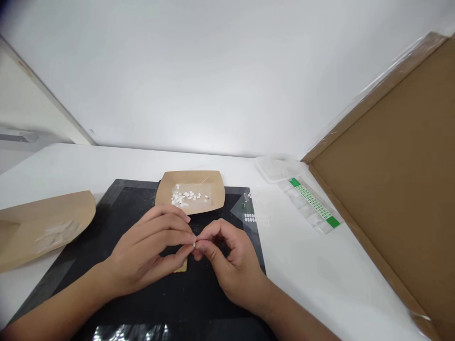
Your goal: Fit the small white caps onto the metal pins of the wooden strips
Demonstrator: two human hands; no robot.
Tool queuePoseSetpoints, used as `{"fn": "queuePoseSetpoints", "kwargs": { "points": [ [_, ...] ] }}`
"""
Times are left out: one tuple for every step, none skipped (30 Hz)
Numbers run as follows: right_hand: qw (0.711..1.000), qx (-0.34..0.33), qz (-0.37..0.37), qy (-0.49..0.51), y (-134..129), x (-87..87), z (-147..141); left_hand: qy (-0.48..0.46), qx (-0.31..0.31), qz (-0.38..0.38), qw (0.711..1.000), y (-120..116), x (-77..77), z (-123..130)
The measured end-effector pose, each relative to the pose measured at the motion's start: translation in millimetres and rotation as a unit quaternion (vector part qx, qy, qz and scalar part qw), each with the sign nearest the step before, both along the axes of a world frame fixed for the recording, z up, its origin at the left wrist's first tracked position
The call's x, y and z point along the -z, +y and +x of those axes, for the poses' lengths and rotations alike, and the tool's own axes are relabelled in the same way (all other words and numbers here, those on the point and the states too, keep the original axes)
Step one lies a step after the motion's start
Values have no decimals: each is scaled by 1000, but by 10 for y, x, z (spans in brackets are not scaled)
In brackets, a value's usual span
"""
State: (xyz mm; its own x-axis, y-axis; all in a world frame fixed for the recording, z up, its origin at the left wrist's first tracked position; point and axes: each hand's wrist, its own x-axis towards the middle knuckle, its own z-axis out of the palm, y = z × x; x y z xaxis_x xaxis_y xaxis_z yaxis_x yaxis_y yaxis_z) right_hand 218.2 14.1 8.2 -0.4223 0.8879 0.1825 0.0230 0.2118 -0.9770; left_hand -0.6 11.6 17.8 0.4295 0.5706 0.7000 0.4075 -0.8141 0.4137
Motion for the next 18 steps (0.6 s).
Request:
{"fn": "queuePoseSetpoints", "kwargs": {
  "points": [
    [1000, 14, 12, 2, 1, 17, -2, -17, 0, -18, 1000, -9, -11, 8],
    [999, 28, 25, 4, 1, 34, -4, -35, -1, -40, 999, -20, -17, 14],
    [998, 43, 38, 7, 2, 48, -6, -51, 0, -68, 996, -31, -17, 19],
    [997, 56, 53, 10, 4, 61, -7, -66, 3, -98, 993, -41, -13, 22],
    [995, 68, 68, 14, 6, 71, -9, -81, 7, -127, 988, -50, -7, 25],
    [993, 76, 83, 18, 8, 79, -12, -95, 12, -155, 983, -55, 1, 28],
    [992, 80, 100, 22, 11, 85, -14, -107, 17, -178, 978, -58, 8, 30],
    [990, 81, 117, 24, 13, 89, -14, -118, 23, -195, 973, -58, 13, 32],
    [987, 81, 135, 25, 14, 91, -13, -125, 30, -209, 969, -57, 17, 33],
    [985, 81, 153, 24, 15, 92, -10, -132, 37, -223, 965, -54, 17, 34],
    [982, 80, 171, 20, 15, 91, -4, -139, 42, -237, 961, -52, 15, 34],
    [979, 78, 188, 15, 16, 88, 5, -145, 44, -252, 956, -51, 11, 34],
    [975, 75, 207, 9, 17, 84, 16, -150, 44, -270, 950, -51, 6, 33],
    [971, 70, 228, 1, 19, 77, 28, -155, 44, -291, 943, -52, 0, 32],
    [966, 65, 250, -7, 21, 70, 40, -159, 46, -316, 934, -54, -7, 31],
    [960, 62, 274, -17, 25, 62, 51, -162, 48, -342, 924, -56, -12, 30],
    [952, 61, 297, -28, 28, 55, 60, -164, 52, -366, 915, -58, -17, 27],
    [945, 62, 319, -39, 31, 48, 67, -163, 56, -385, 907, -59, -21, 25]
  ]
}}
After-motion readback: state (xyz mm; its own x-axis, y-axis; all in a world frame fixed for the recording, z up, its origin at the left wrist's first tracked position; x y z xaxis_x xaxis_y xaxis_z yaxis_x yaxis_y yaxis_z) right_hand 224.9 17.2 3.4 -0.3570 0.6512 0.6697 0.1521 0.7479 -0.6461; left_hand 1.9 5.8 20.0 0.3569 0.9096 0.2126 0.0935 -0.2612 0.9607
